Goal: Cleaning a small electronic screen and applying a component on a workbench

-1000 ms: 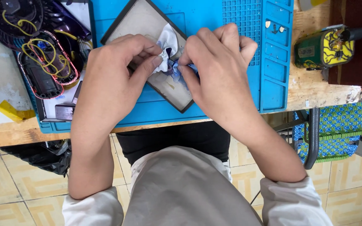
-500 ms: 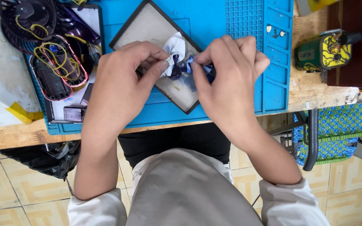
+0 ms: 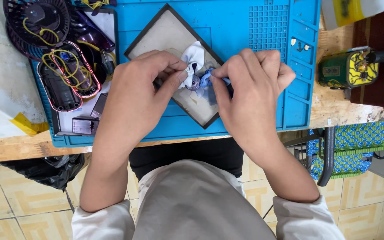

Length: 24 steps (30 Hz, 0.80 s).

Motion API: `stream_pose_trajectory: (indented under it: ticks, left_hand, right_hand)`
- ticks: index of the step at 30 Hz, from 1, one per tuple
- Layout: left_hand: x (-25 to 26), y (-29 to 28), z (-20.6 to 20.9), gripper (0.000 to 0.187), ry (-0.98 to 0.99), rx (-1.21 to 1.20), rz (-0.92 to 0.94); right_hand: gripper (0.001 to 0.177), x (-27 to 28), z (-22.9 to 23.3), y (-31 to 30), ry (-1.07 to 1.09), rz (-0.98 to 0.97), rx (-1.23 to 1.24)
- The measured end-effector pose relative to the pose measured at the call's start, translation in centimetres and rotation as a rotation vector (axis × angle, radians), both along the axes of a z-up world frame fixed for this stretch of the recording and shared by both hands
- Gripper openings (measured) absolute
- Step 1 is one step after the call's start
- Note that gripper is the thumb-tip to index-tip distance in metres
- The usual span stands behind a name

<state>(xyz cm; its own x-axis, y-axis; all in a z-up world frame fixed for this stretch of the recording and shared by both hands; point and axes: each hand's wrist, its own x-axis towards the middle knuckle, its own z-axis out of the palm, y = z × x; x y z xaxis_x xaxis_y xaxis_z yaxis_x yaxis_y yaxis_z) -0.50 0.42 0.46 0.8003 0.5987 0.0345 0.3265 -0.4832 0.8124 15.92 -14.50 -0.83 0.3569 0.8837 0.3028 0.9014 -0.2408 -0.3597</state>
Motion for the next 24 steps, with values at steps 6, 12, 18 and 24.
stream_pose_trajectory:
  ticks: [6, 12, 18, 24]
  left_hand:
    - [0.06, -0.06, 0.27, 0.007, 0.002, 0.007, -0.013]
    - [-0.02, -0.08, 0.35, 0.007, -0.013, -0.005, -0.009]
    - [0.02, -0.06, 0.37, 0.008, 0.010, 0.005, -0.008]
    - [-0.20, 0.04, 0.00, 0.011, 0.024, -0.030, 0.057]
  right_hand:
    - [0.021, 0.26, -0.42, 0.26, 0.080, 0.089, 0.048]
    - [0.028, 0.50, 0.47, 0.15, -0.010, 0.043, 0.007]
    - [0.024, 0.41, -0.15, 0.43, 0.044, 0.068, 0.003]
    - [0.019, 0.37, 0.25, -0.35, 0.092, 0.002, 0.036]
